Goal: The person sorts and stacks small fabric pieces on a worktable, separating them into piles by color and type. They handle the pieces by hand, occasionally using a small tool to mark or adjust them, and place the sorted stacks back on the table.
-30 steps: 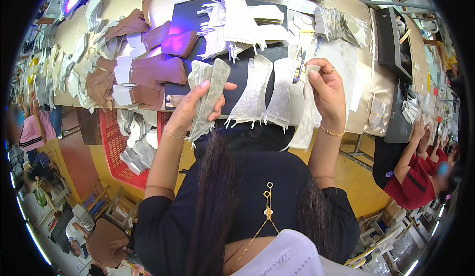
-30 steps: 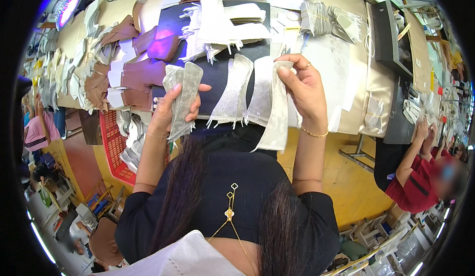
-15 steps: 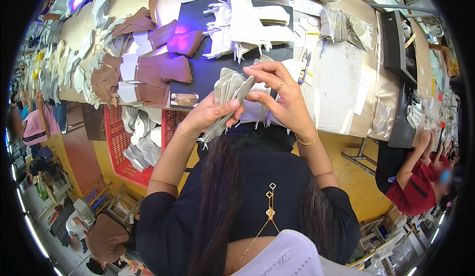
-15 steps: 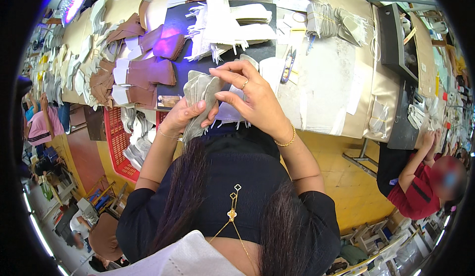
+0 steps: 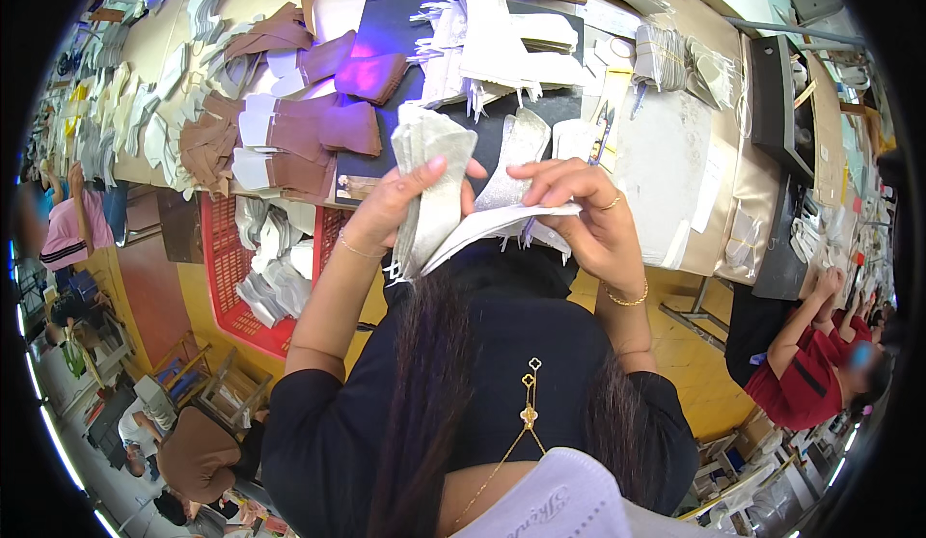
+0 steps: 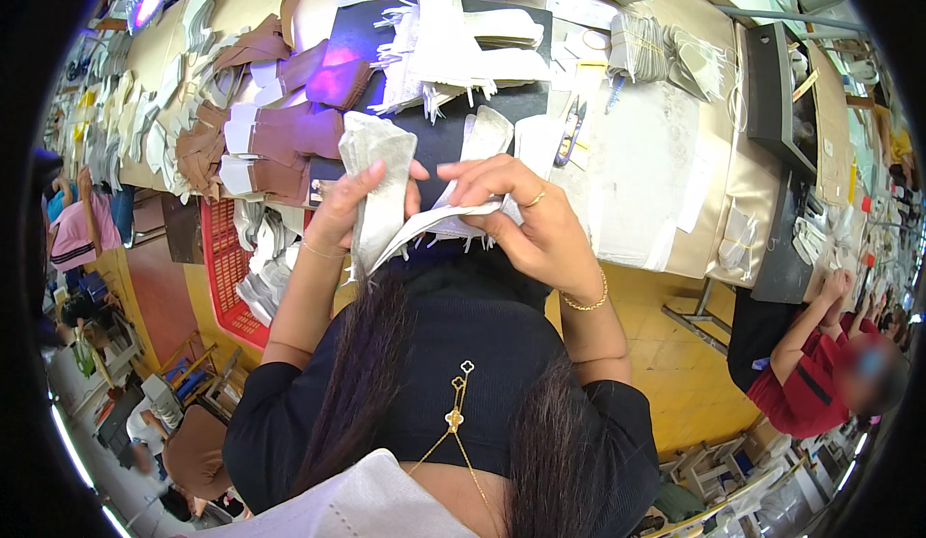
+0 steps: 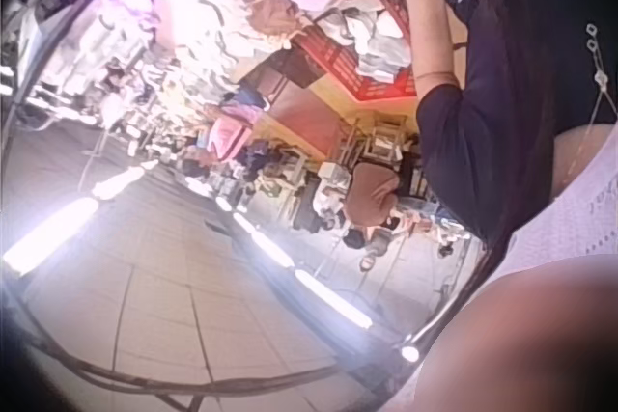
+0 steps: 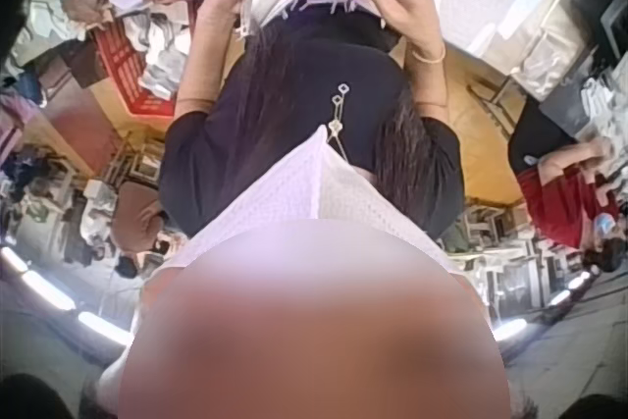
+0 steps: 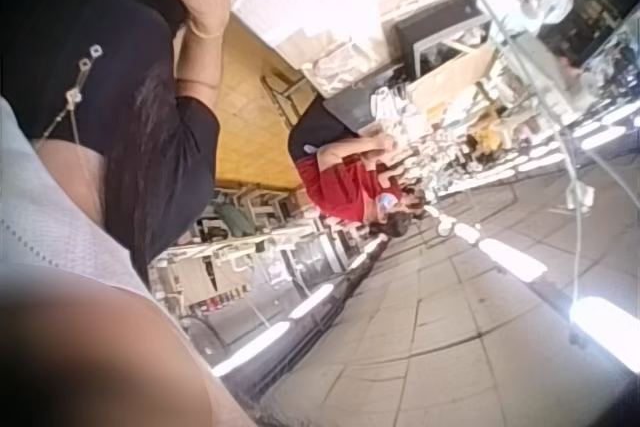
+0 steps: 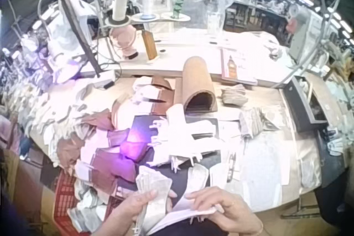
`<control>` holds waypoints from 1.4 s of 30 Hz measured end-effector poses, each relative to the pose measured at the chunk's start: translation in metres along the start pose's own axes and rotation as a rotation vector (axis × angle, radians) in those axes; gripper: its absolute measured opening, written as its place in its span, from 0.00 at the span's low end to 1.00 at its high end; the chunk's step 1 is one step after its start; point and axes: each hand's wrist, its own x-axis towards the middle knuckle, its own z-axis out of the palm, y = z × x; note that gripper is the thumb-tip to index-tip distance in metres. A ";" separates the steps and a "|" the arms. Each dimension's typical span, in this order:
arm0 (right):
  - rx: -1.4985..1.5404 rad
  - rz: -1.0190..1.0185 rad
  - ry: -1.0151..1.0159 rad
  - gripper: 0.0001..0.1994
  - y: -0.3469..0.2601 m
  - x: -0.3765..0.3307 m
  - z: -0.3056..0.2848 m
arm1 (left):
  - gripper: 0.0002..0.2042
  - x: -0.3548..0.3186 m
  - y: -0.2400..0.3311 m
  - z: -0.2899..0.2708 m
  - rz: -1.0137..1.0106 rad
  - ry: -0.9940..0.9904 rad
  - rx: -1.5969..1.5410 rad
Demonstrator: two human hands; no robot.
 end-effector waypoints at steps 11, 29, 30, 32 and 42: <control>0.228 -0.236 0.202 0.07 -0.024 -0.013 -0.029 | 0.20 -0.046 0.052 -0.065 0.402 0.445 -0.019; -0.628 -0.015 0.324 0.26 0.035 0.017 0.031 | 0.29 -0.005 0.005 0.005 0.071 -0.071 0.110; -0.639 -0.080 0.345 0.26 0.033 0.020 0.034 | 0.28 -0.004 0.004 0.008 0.063 -0.069 0.141; -0.700 -0.171 0.340 0.24 0.030 0.023 0.039 | 0.27 -0.002 0.003 0.012 0.051 -0.051 0.146; 0.348 -0.015 0.443 0.08 -0.015 -0.037 -0.036 | 0.33 0.001 -0.001 -0.003 0.019 0.070 0.140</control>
